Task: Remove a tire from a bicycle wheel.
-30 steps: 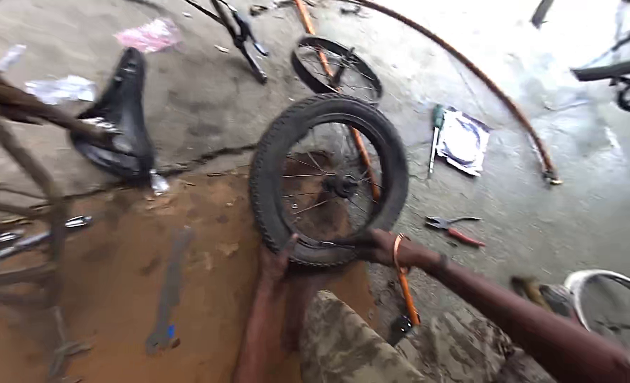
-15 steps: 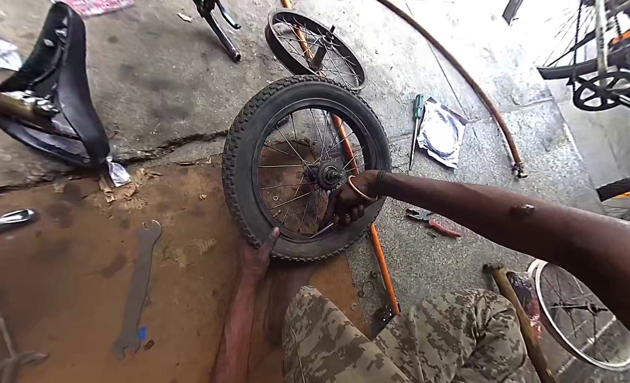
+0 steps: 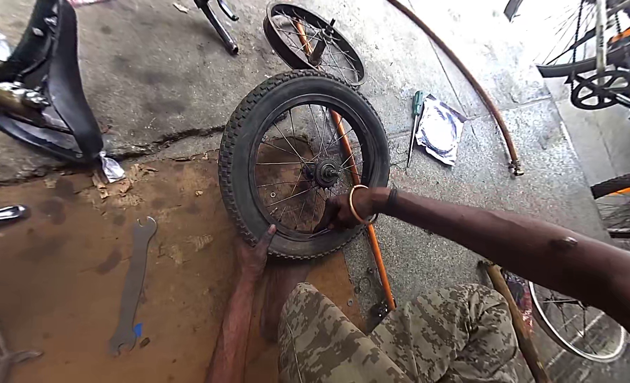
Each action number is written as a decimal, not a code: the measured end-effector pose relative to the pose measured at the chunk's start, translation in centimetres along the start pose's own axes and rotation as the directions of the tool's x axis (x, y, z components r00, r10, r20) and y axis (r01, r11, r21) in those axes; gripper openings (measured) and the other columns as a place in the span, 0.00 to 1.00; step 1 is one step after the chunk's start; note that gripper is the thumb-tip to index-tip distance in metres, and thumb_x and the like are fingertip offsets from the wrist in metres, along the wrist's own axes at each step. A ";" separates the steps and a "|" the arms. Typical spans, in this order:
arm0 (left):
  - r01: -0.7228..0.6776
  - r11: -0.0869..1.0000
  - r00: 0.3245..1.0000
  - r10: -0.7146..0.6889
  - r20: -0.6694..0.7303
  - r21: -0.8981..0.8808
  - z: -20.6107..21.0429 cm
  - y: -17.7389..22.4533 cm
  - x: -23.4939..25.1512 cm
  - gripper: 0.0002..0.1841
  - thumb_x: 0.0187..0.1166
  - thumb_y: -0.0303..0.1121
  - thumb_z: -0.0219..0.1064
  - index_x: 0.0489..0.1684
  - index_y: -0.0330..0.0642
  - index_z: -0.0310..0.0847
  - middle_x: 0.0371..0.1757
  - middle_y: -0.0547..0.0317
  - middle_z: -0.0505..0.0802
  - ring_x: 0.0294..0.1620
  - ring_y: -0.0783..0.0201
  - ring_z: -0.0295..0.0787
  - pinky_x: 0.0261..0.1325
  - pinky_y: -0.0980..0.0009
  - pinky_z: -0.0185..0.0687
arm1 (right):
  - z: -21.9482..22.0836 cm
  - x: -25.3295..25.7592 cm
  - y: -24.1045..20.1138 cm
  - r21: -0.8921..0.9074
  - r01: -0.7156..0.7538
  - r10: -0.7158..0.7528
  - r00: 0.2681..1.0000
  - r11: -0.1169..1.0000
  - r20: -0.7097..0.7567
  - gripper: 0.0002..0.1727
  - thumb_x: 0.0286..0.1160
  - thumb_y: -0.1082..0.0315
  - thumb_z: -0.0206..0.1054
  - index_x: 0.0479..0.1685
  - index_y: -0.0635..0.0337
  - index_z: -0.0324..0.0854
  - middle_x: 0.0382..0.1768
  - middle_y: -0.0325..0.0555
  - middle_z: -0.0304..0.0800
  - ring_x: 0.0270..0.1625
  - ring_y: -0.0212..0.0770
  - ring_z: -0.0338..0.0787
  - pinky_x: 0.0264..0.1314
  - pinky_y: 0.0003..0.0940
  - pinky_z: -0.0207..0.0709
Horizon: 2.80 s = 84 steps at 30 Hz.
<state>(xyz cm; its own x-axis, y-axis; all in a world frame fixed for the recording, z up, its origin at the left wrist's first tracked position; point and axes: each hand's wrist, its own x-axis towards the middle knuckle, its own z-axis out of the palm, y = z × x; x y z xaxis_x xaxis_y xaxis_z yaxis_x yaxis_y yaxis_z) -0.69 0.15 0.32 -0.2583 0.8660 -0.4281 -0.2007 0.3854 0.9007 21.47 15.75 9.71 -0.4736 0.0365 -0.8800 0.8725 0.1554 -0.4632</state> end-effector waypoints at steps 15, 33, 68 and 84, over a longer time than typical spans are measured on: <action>-0.049 0.999 0.995 0.048 -0.090 -0.015 0.8 0.0 0.8 0.33 0.63 0.38 0.82 0.66 0.29 0.76 0.50 0.54 0.94 0.49 0.68 0.94 0.56 0.68 0.92 | 21.3 1.2 -5.7 0.411 0.087 0.337 0.435 0.907 -0.835 0.28 0.75 0.78 0.56 0.76 0.55 0.82 0.41 0.53 0.94 0.41 0.54 0.93 0.46 0.56 0.86; 0.113 0.992 0.993 -0.114 -0.015 -0.049 -0.8 2.7 3.4 0.36 0.76 0.37 0.74 0.80 0.27 0.65 0.66 0.40 0.88 0.63 0.62 0.89 0.68 0.66 0.86 | 16.8 -3.3 1.8 0.141 0.080 0.104 0.352 0.987 -0.930 0.18 0.81 0.64 0.63 0.63 0.66 0.84 0.54 0.63 0.90 0.45 0.58 0.94 0.49 0.57 0.88; -0.002 0.658 0.994 -0.083 0.075 0.753 -5.0 2.3 4.4 0.33 0.80 0.59 0.68 0.71 0.39 0.82 0.54 0.40 0.94 0.57 0.43 0.92 0.65 0.39 0.83 | 19.1 -1.3 -2.0 0.218 -0.341 0.398 0.670 0.915 -0.626 0.28 0.68 0.60 0.74 0.73 0.51 0.80 0.73 0.59 0.80 0.53 0.64 0.92 0.53 0.64 0.84; -0.073 0.815 0.995 0.097 -0.011 0.576 -3.6 7.1 1.4 0.22 0.85 0.39 0.66 0.68 0.29 0.78 0.52 0.38 0.92 0.50 0.46 0.92 0.57 0.45 0.87 | 18.6 -2.8 -2.9 0.460 0.400 0.304 0.394 0.793 -0.867 0.15 0.82 0.64 0.65 0.55 0.66 0.87 0.46 0.50 0.92 0.46 0.37 0.90 0.55 0.35 0.85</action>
<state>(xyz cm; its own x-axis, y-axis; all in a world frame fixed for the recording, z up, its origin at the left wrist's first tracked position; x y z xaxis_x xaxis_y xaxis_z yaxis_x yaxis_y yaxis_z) -5.91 2.98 5.82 -0.2874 0.8957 -0.3393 0.3993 0.4341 0.8076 22.50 -3.15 11.55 -0.0250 0.9179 -0.3961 0.5577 -0.3160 -0.7675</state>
